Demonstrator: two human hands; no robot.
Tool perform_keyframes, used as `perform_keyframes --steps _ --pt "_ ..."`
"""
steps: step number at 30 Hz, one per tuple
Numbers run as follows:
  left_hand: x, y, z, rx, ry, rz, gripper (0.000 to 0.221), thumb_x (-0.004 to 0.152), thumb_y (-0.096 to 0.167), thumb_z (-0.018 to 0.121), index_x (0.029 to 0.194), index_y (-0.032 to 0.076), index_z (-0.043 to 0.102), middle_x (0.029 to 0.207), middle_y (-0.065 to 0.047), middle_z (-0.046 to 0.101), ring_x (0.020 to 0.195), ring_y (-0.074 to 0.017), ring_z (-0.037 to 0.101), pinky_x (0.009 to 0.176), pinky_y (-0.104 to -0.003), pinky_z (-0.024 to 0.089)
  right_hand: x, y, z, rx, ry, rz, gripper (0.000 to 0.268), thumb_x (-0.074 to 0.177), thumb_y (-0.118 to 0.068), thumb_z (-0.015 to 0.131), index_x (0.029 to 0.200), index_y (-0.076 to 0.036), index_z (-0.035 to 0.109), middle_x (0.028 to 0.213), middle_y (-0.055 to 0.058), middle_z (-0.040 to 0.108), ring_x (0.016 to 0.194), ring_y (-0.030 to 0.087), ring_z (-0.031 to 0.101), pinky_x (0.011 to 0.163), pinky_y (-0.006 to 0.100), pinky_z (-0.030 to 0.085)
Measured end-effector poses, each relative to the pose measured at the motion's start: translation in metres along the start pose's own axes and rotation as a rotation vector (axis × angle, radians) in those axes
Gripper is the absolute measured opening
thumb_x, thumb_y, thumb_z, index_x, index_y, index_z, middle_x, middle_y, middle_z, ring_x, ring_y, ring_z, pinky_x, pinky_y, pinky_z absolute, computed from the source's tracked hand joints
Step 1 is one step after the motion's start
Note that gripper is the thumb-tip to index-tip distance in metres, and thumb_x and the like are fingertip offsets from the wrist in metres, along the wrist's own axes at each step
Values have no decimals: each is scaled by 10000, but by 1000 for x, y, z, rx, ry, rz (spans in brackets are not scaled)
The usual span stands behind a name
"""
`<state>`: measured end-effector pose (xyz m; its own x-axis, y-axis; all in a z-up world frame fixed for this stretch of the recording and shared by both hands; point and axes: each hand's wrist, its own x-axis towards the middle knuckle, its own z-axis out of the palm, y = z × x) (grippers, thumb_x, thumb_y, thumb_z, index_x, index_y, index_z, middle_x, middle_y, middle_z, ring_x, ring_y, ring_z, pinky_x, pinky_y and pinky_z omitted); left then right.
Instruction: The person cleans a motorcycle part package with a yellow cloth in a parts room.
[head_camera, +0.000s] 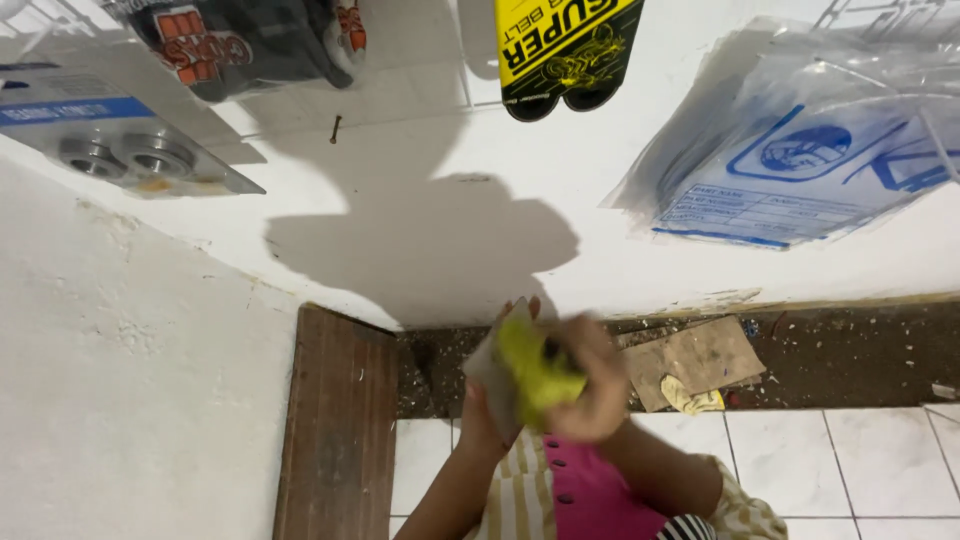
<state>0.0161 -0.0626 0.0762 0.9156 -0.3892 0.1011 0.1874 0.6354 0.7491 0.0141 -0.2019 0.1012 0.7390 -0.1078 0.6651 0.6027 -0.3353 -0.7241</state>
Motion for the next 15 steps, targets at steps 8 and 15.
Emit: perform_keyframes --steps 8,15 --pt "-7 -9 -5 -76 6 -55 1282 721 915 562 1637 105 176 1646 -159 327 1541 -347 345 1241 -551 371 3 0 -18 -120 -38 161 395 894 -227 747 1166 50 675 1044 122 689 873 200 725 742 305 621" --pt "1 9 4 -176 38 91 1201 812 904 520 1673 139 183 1658 -231 345 1484 -382 419 1207 -524 387 3 0 -18 -63 -206 3 545 803 -364 769 1185 11 664 1068 129 697 941 244 717 816 369 593"
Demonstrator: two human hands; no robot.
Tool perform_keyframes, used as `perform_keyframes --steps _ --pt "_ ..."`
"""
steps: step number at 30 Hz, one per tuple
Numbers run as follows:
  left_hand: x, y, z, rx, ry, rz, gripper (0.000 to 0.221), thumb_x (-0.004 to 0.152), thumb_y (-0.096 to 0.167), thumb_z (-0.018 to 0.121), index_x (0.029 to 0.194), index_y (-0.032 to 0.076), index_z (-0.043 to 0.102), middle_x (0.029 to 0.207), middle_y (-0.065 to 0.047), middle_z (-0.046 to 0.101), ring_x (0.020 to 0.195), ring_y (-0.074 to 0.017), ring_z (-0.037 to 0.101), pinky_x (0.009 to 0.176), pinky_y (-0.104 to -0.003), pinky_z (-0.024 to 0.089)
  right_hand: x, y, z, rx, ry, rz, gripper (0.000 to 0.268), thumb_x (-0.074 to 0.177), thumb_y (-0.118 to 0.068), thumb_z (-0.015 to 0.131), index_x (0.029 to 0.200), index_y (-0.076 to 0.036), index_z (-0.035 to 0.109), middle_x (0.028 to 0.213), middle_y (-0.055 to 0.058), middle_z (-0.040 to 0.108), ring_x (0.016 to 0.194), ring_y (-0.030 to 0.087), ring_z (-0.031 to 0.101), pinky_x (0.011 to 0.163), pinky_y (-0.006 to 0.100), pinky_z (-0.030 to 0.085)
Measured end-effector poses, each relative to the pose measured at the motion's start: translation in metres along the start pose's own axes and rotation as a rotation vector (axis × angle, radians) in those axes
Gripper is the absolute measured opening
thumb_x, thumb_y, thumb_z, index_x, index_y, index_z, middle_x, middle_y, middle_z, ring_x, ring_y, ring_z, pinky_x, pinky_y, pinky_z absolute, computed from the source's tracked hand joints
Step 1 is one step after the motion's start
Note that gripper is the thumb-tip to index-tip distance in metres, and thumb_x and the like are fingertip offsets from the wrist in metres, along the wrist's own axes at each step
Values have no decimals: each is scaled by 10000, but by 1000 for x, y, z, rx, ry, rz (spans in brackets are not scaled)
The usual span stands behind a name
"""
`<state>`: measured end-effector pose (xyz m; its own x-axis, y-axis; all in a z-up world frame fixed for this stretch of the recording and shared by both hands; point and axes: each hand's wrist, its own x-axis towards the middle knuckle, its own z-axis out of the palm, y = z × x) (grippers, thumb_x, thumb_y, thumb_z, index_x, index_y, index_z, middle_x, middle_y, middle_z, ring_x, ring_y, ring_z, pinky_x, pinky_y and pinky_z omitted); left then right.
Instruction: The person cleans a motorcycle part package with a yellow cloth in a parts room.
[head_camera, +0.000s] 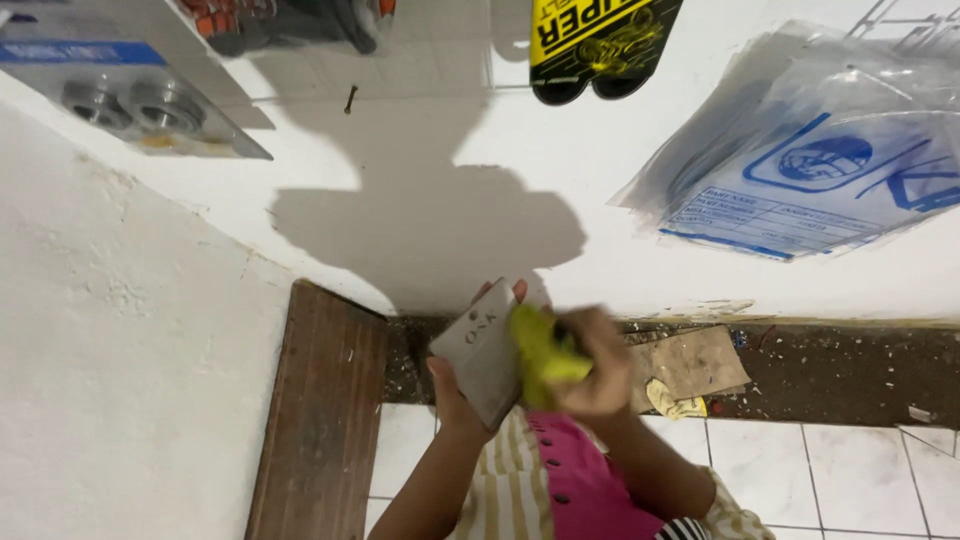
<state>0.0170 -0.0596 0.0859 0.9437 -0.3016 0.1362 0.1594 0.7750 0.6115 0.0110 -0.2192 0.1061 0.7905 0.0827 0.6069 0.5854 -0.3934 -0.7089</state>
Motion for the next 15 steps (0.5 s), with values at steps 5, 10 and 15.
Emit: perform_keyframes --steps 5,10,15 --pt "1 -3 5 -46 64 44 1147 833 877 475 1645 116 196 1643 -221 329 1419 -400 492 1154 -542 454 -23 -12 12 178 -27 -4 601 643 -277 853 1139 20 689 950 99 692 813 218 670 705 337 563" --pt "3 9 -1 -154 162 101 1031 909 823 374 1627 87 289 1619 -211 406 1311 -412 542 1077 -517 482 -15 1 11 -89 49 72 449 657 -95 759 1096 -27 689 1032 125 701 924 276 706 775 350 579" --pt "10 26 -42 -268 366 130 967 899 852 243 1517 129 417 1432 -265 533 1066 -385 619 847 -523 540 -92 139 25 -83 -130 580 448 661 -219 829 1078 -85 735 980 111 756 885 258 755 788 380 599"
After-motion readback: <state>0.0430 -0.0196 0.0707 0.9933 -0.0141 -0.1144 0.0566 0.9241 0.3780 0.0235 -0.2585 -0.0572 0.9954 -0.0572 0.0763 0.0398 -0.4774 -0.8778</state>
